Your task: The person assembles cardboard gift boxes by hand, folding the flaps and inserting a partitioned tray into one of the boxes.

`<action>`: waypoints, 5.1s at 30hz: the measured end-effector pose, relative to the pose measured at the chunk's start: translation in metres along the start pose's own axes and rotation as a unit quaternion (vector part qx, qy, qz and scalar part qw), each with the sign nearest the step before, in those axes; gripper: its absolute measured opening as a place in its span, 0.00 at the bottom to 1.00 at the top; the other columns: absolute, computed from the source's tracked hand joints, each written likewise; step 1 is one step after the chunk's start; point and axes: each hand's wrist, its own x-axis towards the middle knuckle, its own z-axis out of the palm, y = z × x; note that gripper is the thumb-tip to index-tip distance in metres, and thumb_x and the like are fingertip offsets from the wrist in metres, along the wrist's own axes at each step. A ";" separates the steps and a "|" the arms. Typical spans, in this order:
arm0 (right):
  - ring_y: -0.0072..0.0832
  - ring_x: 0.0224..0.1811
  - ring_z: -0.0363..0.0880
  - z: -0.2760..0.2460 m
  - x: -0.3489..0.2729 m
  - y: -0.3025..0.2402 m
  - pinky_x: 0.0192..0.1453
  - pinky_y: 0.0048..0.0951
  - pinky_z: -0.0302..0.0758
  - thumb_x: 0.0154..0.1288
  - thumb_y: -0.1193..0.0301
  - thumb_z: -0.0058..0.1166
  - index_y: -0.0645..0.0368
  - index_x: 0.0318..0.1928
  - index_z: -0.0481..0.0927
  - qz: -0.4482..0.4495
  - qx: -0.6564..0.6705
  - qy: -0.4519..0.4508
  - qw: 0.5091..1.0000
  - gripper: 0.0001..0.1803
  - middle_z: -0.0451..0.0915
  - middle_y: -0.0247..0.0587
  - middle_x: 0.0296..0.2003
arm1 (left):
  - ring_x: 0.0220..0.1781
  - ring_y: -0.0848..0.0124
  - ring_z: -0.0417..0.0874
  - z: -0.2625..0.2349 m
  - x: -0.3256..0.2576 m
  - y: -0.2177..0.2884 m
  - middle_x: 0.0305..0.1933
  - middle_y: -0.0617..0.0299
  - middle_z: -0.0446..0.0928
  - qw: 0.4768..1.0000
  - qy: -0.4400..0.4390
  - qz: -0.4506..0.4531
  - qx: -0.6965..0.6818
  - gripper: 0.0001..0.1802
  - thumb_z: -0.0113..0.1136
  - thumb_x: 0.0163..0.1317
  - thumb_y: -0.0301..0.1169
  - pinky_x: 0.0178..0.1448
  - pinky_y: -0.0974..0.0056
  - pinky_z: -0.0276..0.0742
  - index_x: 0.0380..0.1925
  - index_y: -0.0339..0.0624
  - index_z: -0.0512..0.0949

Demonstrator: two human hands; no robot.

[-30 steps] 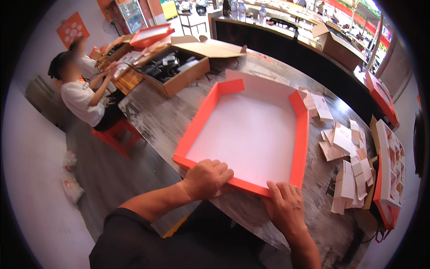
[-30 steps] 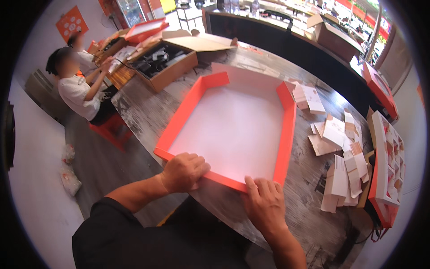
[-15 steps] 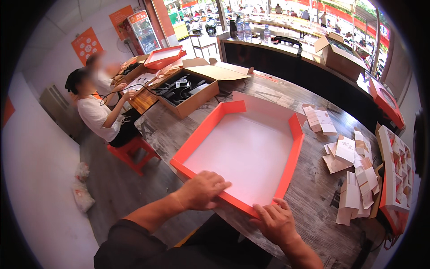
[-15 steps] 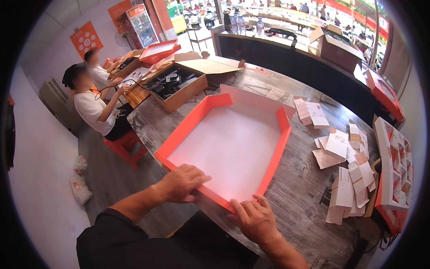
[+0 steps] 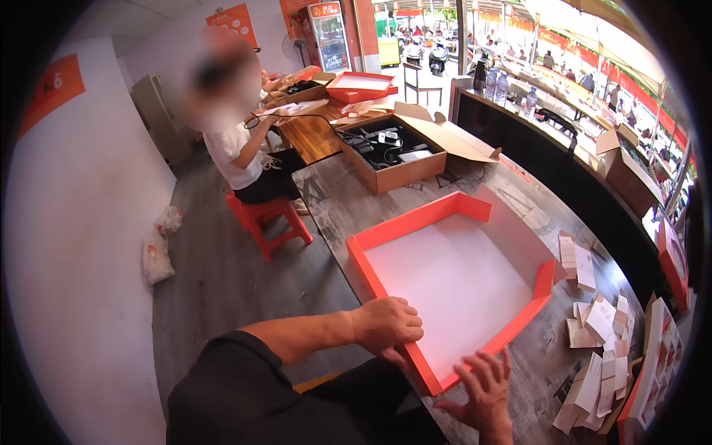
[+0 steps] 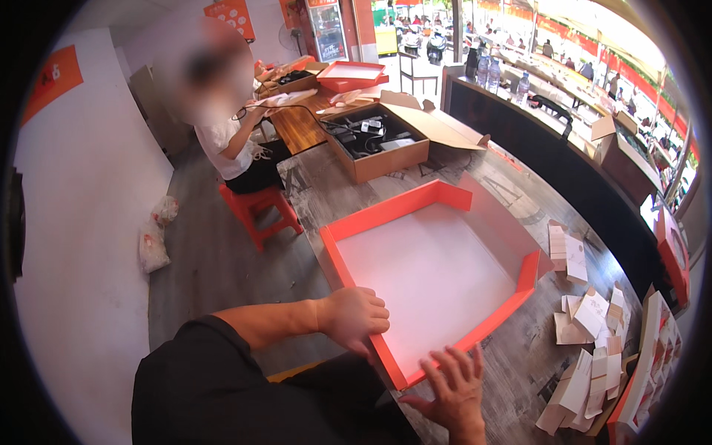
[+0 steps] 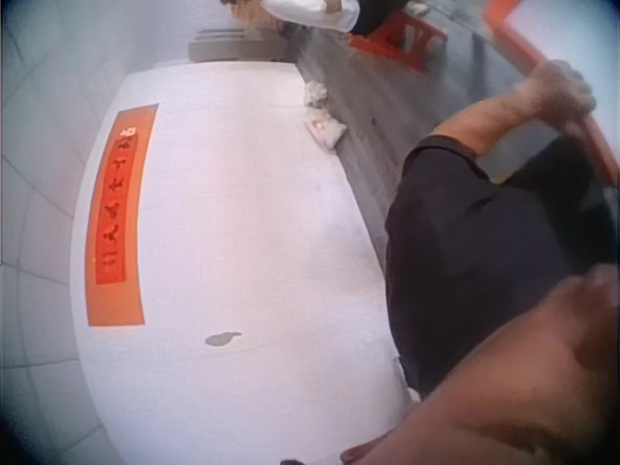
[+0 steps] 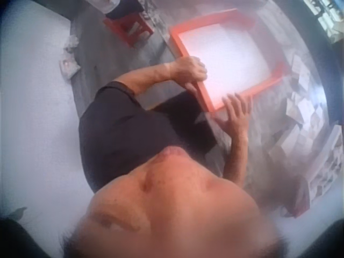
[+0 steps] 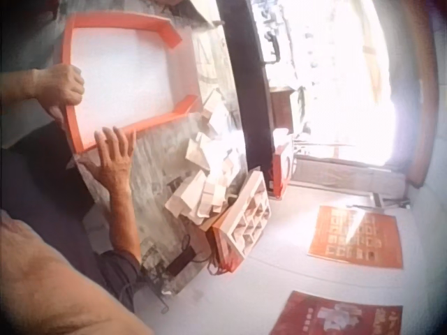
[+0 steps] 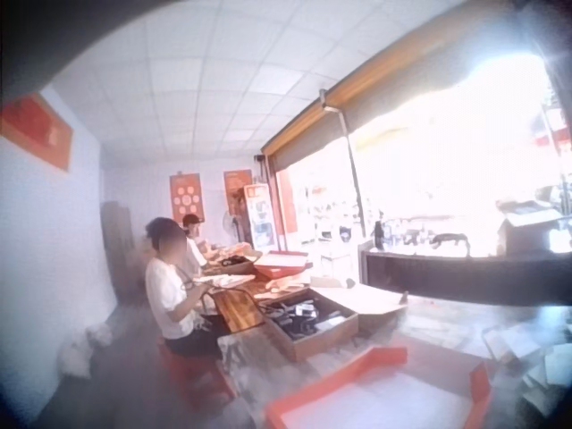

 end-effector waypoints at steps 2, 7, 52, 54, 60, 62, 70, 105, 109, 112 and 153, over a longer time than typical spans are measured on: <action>0.47 0.66 0.74 -0.002 0.001 0.018 0.79 0.67 0.57 0.60 0.32 0.64 0.52 0.58 0.81 0.026 -0.024 0.054 0.998 0.40 0.78 0.44 0.58 | 0.35 0.59 0.79 -0.009 -0.007 -0.004 0.30 0.63 0.74 1.000 -0.008 0.012 -0.022 0.32 0.68 0.52 0.65 0.42 0.56 0.74 0.25 0.46 0.73; 0.52 0.69 0.71 0.005 -0.013 0.047 0.77 0.57 0.62 0.74 0.46 0.58 0.60 0.62 0.76 0.185 0.016 0.199 0.962 0.32 0.74 0.53 0.65 | 0.32 0.57 0.77 -0.005 -0.020 -0.019 0.26 0.61 0.72 0.999 0.028 0.032 -0.023 0.34 0.61 0.60 0.68 0.41 0.55 0.73 0.22 0.47 0.71; 0.36 0.57 0.82 0.009 -0.034 0.099 0.62 0.41 0.82 0.84 0.62 0.48 0.58 0.69 0.69 0.413 0.678 0.391 0.466 0.22 0.77 0.45 0.62 | 0.51 0.55 0.85 -0.034 0.020 -0.029 0.47 0.60 0.87 0.980 -0.184 -0.028 -0.074 0.16 0.65 0.59 0.23 0.60 0.51 0.78 0.48 0.47 0.84; 0.32 0.53 0.83 0.015 -0.035 0.097 0.59 0.37 0.84 0.83 0.63 0.50 0.58 0.69 0.70 0.405 0.646 0.376 0.526 0.21 0.78 0.43 0.60 | 0.53 0.58 0.85 -0.036 0.015 -0.039 0.48 0.63 0.87 0.984 -0.178 -0.001 -0.020 0.12 0.64 0.59 0.25 0.63 0.52 0.76 0.44 0.48 0.85; 0.30 0.54 0.82 0.023 -0.037 0.094 0.55 0.30 0.83 0.75 0.73 0.55 0.59 0.67 0.74 0.381 0.399 0.345 0.759 0.22 0.75 0.43 0.64 | 0.67 0.60 0.79 -0.051 0.003 -0.076 0.58 0.63 0.84 0.979 -0.121 -0.029 0.162 0.13 0.65 0.58 0.27 0.79 0.42 0.65 0.44 0.52 0.85; 0.34 0.60 0.79 0.023 -0.036 0.092 0.56 0.31 0.82 0.69 0.76 0.57 0.58 0.67 0.76 0.353 0.226 0.340 0.842 0.26 0.71 0.47 0.68 | 0.69 0.57 0.78 -0.058 0.001 -0.068 0.60 0.59 0.82 0.986 -0.074 -0.045 0.141 0.21 0.69 0.55 0.30 0.79 0.42 0.65 0.52 0.52 0.83; 0.51 0.80 0.60 0.019 -0.037 0.097 0.79 0.46 0.63 0.56 0.83 0.61 0.52 0.61 0.81 0.332 0.008 0.283 0.900 0.30 0.64 0.51 0.77 | 0.62 0.59 0.83 -0.036 -0.008 0.021 0.57 0.61 0.84 0.990 0.057 -0.041 -0.126 0.27 0.71 0.60 0.28 0.78 0.42 0.66 0.61 0.52 0.82; 0.41 0.44 0.83 -0.070 -0.006 0.030 0.51 0.40 0.76 0.51 0.78 0.66 0.56 0.33 0.81 0.111 -0.001 0.019 0.994 0.08 0.85 0.36 0.38 | 0.41 0.69 0.87 -0.025 -0.009 -0.048 0.37 0.69 0.87 0.994 0.069 -0.036 0.075 0.08 0.71 0.61 0.36 0.61 0.60 0.72 0.41 0.56 0.89; 0.43 0.42 0.84 -0.056 -0.012 0.039 0.49 0.42 0.76 0.54 0.78 0.64 0.57 0.35 0.80 0.153 0.042 -0.003 0.987 0.08 0.85 0.38 0.38 | 0.43 0.70 0.87 -0.027 -0.010 -0.047 0.38 0.70 0.87 0.995 0.057 -0.058 0.059 0.10 0.69 0.63 0.37 0.65 0.56 0.74 0.44 0.56 0.88; 0.46 0.41 0.84 -0.055 -0.017 0.042 0.47 0.44 0.77 0.56 0.78 0.64 0.58 0.35 0.80 0.171 0.061 0.002 0.983 0.07 0.85 0.40 0.37 | 0.44 0.70 0.88 -0.023 -0.008 -0.055 0.40 0.70 0.87 0.995 0.064 -0.019 0.068 0.12 0.67 0.64 0.36 0.70 0.52 0.74 0.47 0.56 0.88; 0.33 0.45 0.87 -0.053 -0.011 0.038 0.51 0.38 0.80 0.60 0.76 0.64 0.55 0.41 0.84 0.140 -0.064 0.003 0.988 0.09 0.89 0.31 0.44 | 0.43 0.64 0.85 -0.019 0.006 -0.044 0.41 0.66 0.83 0.992 0.106 0.003 0.063 0.10 0.72 0.56 0.27 0.52 0.58 0.78 0.38 0.48 0.85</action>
